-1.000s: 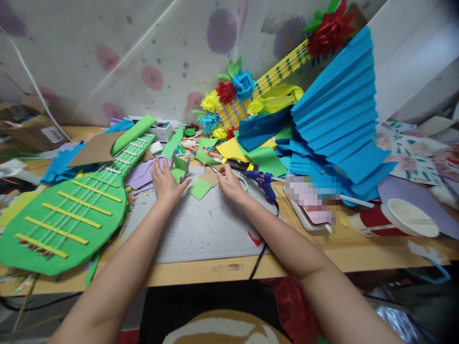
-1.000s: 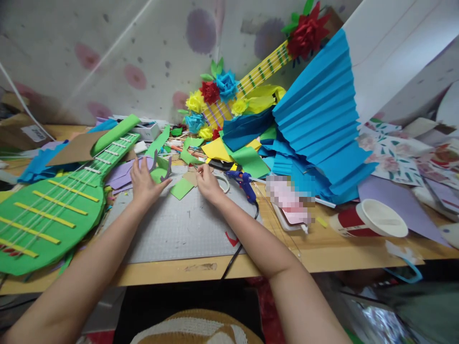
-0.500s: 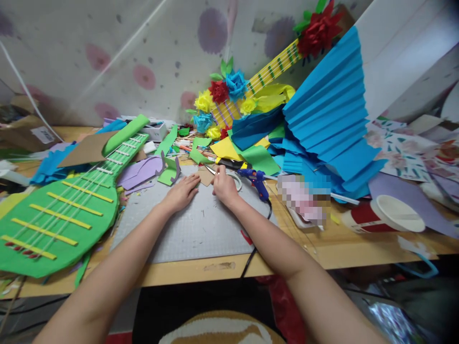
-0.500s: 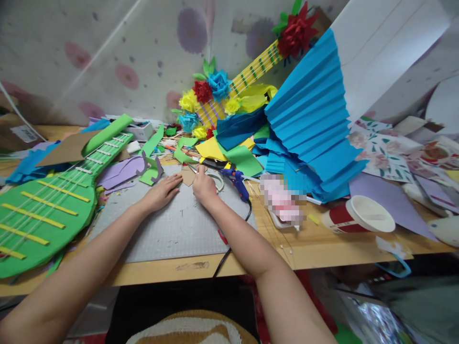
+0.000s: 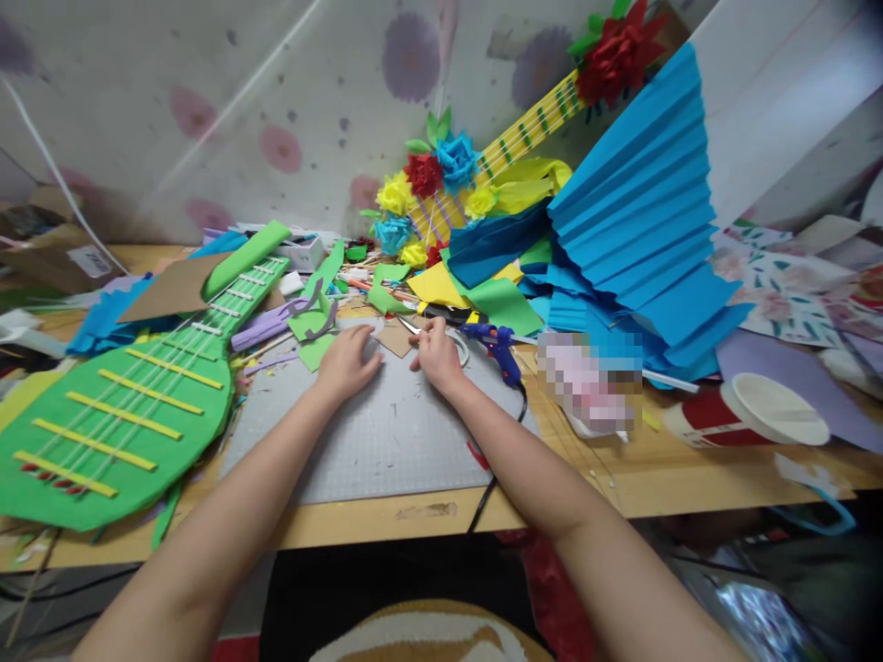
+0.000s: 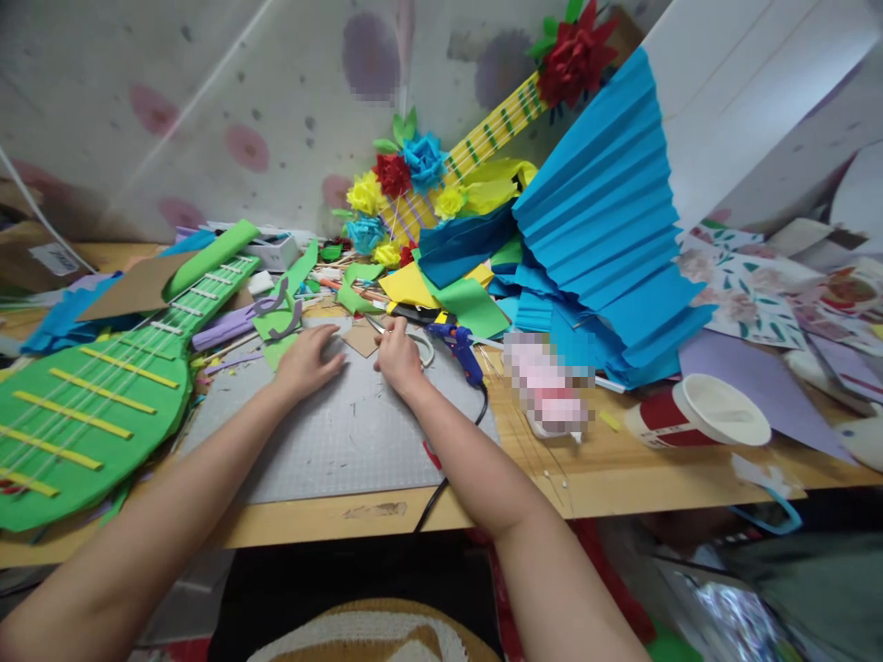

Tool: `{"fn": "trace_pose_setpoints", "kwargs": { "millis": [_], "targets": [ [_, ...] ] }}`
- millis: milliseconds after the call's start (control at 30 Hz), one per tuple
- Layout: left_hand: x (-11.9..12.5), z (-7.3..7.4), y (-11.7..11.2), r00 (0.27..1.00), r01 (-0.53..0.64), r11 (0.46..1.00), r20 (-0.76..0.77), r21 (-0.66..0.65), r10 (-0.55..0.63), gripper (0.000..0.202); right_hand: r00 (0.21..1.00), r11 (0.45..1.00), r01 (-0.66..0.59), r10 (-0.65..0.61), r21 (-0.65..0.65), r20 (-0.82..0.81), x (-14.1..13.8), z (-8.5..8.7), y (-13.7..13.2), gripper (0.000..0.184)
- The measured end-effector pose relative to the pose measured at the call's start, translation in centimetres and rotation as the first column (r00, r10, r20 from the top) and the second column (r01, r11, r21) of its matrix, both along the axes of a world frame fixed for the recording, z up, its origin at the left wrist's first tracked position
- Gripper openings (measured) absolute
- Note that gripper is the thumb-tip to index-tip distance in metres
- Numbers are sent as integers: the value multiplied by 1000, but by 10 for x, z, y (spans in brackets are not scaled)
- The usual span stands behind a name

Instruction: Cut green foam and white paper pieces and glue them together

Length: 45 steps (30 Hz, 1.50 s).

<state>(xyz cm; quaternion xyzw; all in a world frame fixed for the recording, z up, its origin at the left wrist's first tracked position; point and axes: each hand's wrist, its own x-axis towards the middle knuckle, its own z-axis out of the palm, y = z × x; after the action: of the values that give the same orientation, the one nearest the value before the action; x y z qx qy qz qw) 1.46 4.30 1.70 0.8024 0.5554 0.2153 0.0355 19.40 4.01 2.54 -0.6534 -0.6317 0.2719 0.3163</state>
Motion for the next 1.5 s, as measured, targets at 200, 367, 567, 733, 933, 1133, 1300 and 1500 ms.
{"fn": "trace_pose_setpoints", "kwargs": {
  "millis": [200,367,567,733,933,1133,1300,1500],
  "targets": [
    [51,-4,13,997,-78,994,4,-73,78,65,998,998,-5,9,68,-61,3,-9,-2,10],
    [45,11,13,992,-124,982,-32,-141,121,65,999,996,4,0,84,-45,4,-7,-6,9],
    [13,29,11,988,-155,971,-35,-182,151,65,1000,998,8,-7,56,-17,4,-5,-5,10],
    [-1,43,16,946,-298,953,113,-51,302,60,999,999,6,-3,52,-54,4,-6,-4,10],
    [6,57,37,902,-391,909,258,146,346,54,993,998,25,-17,63,-119,4,-9,-4,8],
    [24,46,70,965,-258,964,70,57,254,61,947,997,18,8,76,-322,5,-10,-5,11],
    [34,55,54,985,-124,988,134,96,110,34,919,994,-58,89,92,-384,9,-3,-7,23],
    [42,53,20,515,-68,927,783,-368,349,24,918,955,-270,293,122,-268,4,-2,-11,21]
  ]
}}
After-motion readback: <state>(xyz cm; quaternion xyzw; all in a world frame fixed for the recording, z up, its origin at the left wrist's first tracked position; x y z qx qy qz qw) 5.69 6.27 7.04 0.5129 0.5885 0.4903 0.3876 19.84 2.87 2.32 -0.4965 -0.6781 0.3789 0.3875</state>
